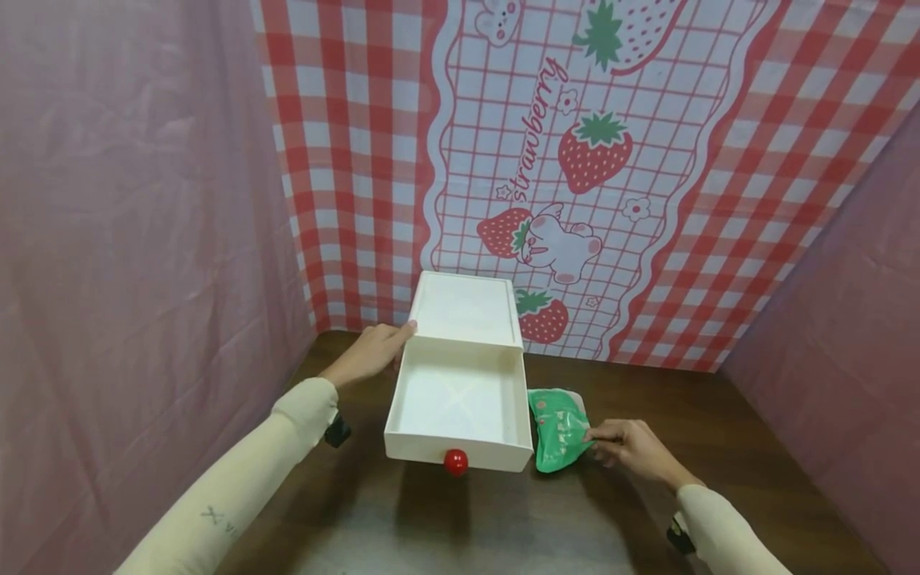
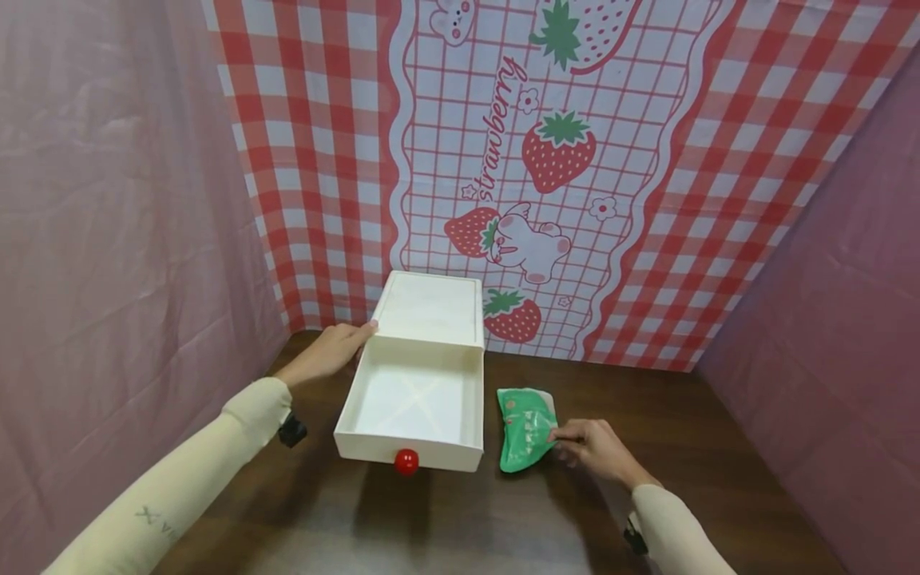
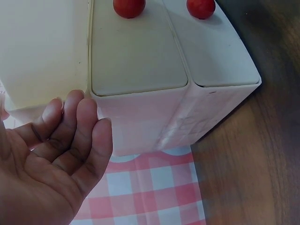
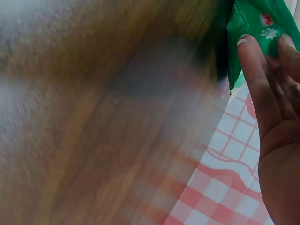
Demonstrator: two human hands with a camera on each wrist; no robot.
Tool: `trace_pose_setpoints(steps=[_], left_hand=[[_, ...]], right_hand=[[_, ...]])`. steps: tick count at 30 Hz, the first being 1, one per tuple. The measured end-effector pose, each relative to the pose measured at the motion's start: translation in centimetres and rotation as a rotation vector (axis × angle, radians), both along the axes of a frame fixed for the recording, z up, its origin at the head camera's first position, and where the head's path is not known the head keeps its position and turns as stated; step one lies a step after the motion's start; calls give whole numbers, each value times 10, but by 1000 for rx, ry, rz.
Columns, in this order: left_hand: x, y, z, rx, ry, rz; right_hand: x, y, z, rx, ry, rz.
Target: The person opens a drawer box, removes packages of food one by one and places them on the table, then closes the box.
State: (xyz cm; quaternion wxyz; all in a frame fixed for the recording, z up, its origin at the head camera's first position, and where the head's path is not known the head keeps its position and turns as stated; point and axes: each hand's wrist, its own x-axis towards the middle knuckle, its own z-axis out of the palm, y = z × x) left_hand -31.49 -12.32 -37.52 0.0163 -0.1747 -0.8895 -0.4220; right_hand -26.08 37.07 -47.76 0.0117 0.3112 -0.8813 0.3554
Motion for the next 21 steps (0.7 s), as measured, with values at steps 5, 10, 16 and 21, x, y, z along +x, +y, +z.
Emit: trace_pose_setpoints(steps=[5, 10, 16, 21], left_hand=[[0, -1, -1, 9, -5, -2], [0, -1, 0, 5, -7, 0], [1, -1, 1, 10, -9, 0], [3, -1, 1, 12, -6, -1]], right_hand=[[4, 0, -1, -1, -6, -11], [6, 4, -4, 29, 21, -22], [5, 8, -10, 107, 186, 5], [8, 13, -14, 111, 259, 31]])
